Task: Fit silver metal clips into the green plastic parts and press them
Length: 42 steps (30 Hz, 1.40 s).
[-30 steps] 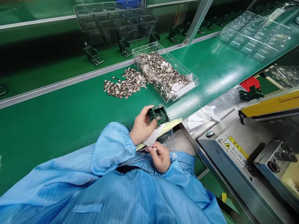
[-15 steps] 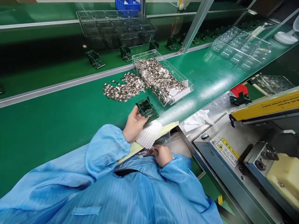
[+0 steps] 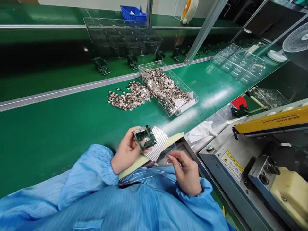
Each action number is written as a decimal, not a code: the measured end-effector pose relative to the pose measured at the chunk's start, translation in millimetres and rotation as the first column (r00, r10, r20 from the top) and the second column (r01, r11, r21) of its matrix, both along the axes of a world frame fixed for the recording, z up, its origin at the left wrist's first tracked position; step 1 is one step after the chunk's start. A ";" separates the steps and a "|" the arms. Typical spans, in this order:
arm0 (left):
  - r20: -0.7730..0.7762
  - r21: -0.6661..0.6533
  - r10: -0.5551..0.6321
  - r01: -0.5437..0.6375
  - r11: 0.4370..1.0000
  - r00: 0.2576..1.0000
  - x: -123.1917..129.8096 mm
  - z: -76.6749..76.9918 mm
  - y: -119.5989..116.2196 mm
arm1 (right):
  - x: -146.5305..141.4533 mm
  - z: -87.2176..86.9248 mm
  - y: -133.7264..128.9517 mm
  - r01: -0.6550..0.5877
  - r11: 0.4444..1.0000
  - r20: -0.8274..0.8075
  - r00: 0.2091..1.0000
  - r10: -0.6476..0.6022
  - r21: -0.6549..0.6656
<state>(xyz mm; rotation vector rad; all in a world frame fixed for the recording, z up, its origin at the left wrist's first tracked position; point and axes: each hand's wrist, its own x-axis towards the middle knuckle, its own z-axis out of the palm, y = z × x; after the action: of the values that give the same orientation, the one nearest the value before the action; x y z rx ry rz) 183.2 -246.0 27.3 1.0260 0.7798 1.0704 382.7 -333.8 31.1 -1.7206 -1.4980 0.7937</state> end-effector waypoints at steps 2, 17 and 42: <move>0.002 0.056 -0.005 0.005 0.998 1.000 3.3 1.1 -2.3 | -11.1 6.2 3.0 0.093 0.985 -0.195 0.979 -0.064 0.144; -0.180 0.211 0.023 0.016 0.977 0.983 -0.1 -6.1 -16.4 | -76.2 1.6 33.6 0.220 0.921 -0.265 0.955 -0.136 0.321; -0.350 0.303 -0.014 0.127 0.945 0.937 -4.0 3.1 -23.4 | -56.8 10.5 29.7 0.086 0.965 -0.500 0.864 0.051 0.247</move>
<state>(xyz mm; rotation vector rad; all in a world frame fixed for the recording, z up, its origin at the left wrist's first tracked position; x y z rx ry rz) 179.3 -269.4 30.5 1.5398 0.8550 0.9857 325.9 -304.1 41.6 -1.2042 -1.1600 0.9051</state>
